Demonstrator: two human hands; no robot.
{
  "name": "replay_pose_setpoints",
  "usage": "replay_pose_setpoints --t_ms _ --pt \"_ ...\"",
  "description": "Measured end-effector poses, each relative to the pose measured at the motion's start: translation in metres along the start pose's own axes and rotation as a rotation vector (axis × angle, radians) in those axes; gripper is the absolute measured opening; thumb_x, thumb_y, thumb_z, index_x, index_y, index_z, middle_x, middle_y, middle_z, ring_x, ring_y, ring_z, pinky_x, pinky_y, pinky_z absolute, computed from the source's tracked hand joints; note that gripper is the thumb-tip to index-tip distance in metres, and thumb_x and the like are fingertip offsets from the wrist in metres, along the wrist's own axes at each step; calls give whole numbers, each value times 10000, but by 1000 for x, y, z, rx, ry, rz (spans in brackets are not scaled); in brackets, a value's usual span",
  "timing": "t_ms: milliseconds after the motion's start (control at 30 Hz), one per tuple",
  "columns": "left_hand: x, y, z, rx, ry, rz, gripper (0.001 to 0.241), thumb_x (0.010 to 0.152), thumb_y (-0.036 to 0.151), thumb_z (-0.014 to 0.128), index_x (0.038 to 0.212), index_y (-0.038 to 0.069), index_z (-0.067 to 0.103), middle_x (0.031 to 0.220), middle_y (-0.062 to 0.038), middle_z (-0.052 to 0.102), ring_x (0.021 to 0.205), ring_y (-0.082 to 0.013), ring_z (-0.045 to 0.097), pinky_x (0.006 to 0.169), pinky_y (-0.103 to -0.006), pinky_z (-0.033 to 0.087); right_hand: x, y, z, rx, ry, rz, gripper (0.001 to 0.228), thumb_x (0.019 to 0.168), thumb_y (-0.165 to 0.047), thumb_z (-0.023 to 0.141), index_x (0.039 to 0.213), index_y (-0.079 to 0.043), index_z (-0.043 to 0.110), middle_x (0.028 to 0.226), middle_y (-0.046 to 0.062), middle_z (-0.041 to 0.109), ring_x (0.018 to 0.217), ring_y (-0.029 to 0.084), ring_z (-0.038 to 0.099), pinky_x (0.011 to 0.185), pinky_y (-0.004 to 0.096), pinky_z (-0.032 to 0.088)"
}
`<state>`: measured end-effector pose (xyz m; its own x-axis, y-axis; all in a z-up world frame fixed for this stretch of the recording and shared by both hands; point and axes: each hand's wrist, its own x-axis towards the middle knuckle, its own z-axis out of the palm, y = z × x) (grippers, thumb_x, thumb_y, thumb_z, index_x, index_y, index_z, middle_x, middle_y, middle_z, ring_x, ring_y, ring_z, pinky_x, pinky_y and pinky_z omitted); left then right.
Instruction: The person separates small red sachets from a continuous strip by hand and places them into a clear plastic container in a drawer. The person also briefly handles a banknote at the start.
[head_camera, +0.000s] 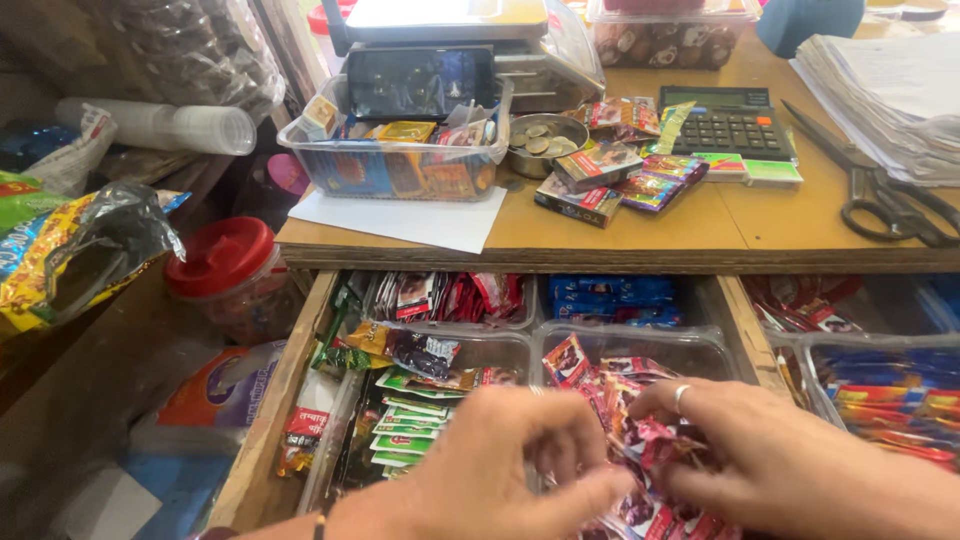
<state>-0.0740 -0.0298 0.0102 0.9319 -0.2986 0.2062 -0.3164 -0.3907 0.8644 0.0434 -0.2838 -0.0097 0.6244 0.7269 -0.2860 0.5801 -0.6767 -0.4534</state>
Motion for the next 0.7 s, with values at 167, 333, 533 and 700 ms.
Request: replay_pose_setpoints --t_ms 167,333,533,700 --pt "5 -1 -6 40 14 -83 273 916 312 734 831 56 698 639 -1 639 583 -87 585 544 -269 486 0 41 4 -8 -1 -186 682 937 -392 689 1540 -152 479 1410 154 573 1339 302 489 1059 418 401" --pt "0 -12 5 249 7 193 261 898 327 756 953 80 690 878 -55 692 868 -204 679 798 -359 532 0 52 22 -205 -14 -257 811 989 -382 692 1644 -132 283 1568 246 431 1475 443 288 1108 495 321" --pt "7 -24 22 603 55 651 263 910 213 647 1135 77 644 1153 -107 659 1190 -287 617 1050 -427 472 2 37 13 -116 -100 -63 550 924 -273 586 1453 -182 464 1262 84 587 1193 291 629 991 392 515" --pt "12 -44 39 765 -4 688 244 941 151 580 1154 44 631 1145 -112 668 1128 -279 634 1008 -423 470 9 28 18 -277 144 -233 421 937 -313 645 1296 -123 535 1106 86 656 1041 311 643 843 437 507"
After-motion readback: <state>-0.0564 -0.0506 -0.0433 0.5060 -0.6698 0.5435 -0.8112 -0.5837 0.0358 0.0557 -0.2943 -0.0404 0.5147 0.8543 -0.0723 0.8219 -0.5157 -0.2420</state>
